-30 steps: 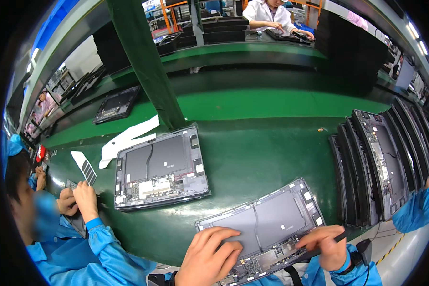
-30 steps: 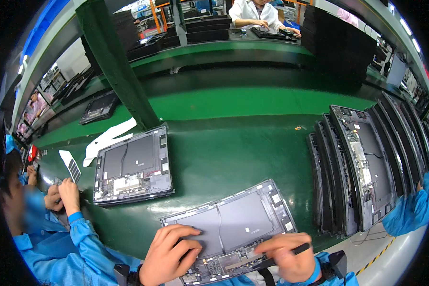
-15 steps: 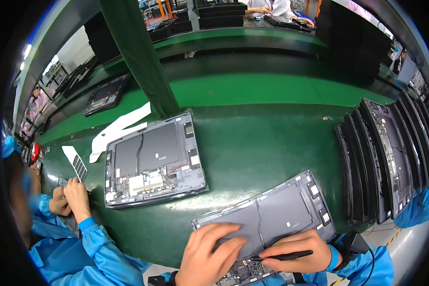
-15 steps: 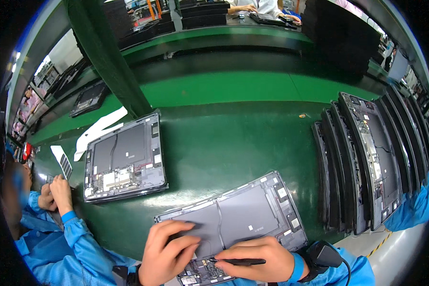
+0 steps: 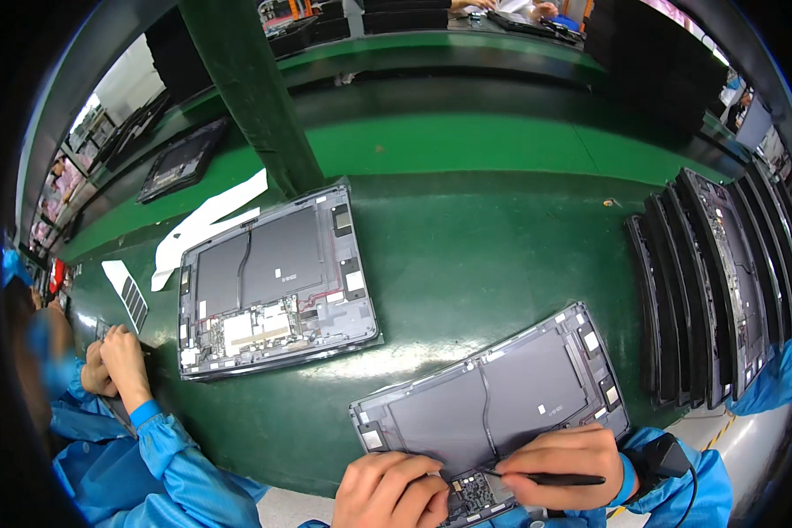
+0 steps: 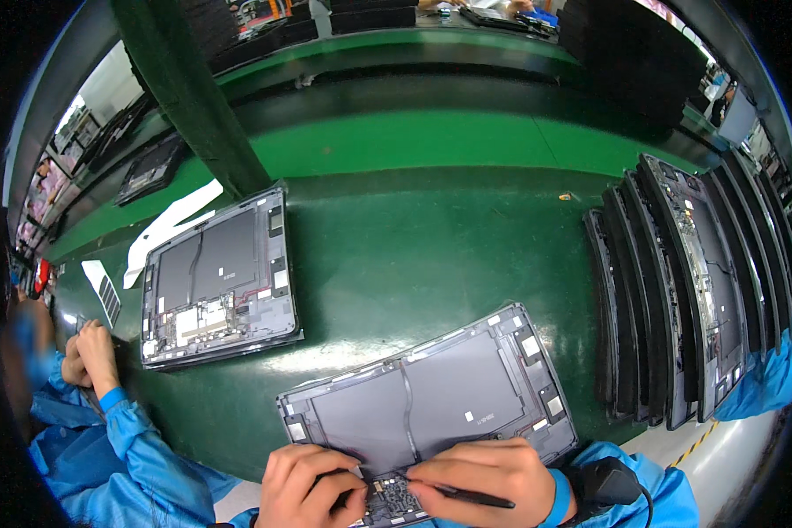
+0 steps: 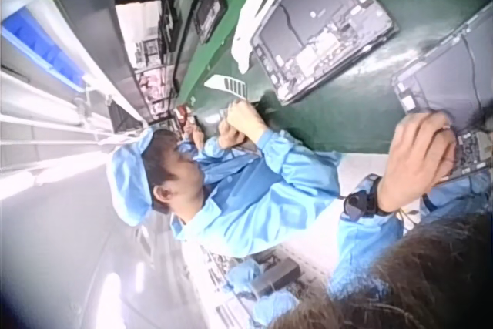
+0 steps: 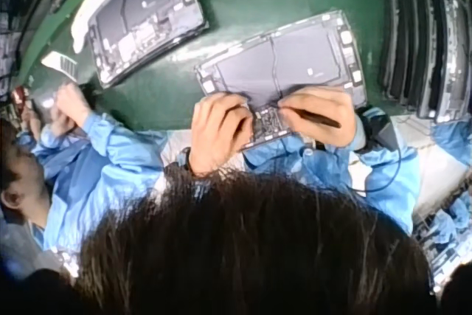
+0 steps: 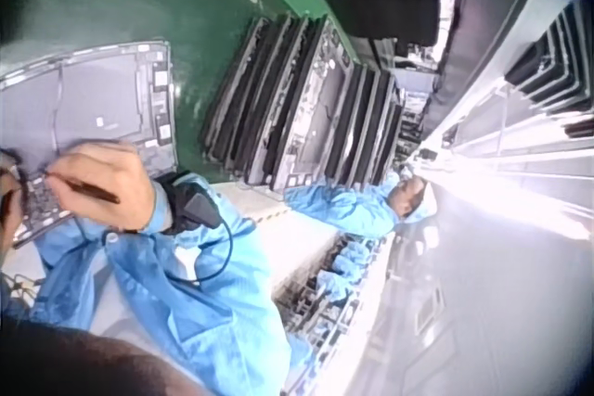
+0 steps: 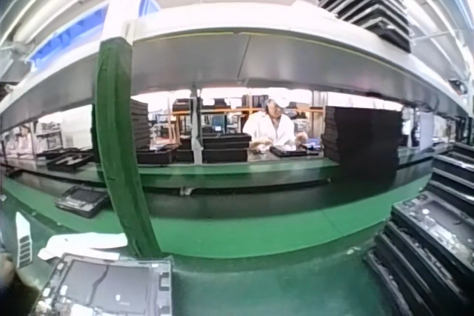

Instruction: Assembling internal components and cables of tablets on a production line.

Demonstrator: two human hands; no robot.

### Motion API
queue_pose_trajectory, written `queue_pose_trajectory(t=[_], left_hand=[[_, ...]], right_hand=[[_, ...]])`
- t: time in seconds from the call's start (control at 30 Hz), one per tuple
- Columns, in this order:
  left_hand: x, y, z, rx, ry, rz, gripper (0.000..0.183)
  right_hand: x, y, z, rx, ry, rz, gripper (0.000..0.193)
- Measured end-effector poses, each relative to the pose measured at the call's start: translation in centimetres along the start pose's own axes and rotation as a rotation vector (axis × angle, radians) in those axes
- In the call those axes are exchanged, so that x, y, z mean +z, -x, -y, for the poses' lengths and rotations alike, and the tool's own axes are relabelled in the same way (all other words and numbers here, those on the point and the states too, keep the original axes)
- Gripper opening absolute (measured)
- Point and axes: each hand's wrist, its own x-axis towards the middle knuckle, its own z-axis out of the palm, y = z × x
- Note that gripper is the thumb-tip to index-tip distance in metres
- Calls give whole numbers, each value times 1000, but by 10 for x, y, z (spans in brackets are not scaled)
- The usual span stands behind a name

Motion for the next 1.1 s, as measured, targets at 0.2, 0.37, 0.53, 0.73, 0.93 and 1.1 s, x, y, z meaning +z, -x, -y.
queue_pose_trajectory(t=[0.2,0.37,0.53,0.73,0.93,1.1], left_hand=[[1,-8,-1,-55,22,-2,25],[1,-10,-1,-78,34,4,25],[1,-9,0,-82,36,10,25],[1,-7,1,-69,44,27,27],[-2,-2,2,-31,16,92,24],[-3,-1,2,-48,24,78,25]], right_hand=[[6,-1,-6,-175,-74,50,12],[9,-4,-11,-84,-149,104,14],[13,-3,-2,-198,-5,27,19],[18,2,8,-181,165,12,21],[26,9,13,-242,313,-64,24],[33,14,14,-239,408,-125,24]])
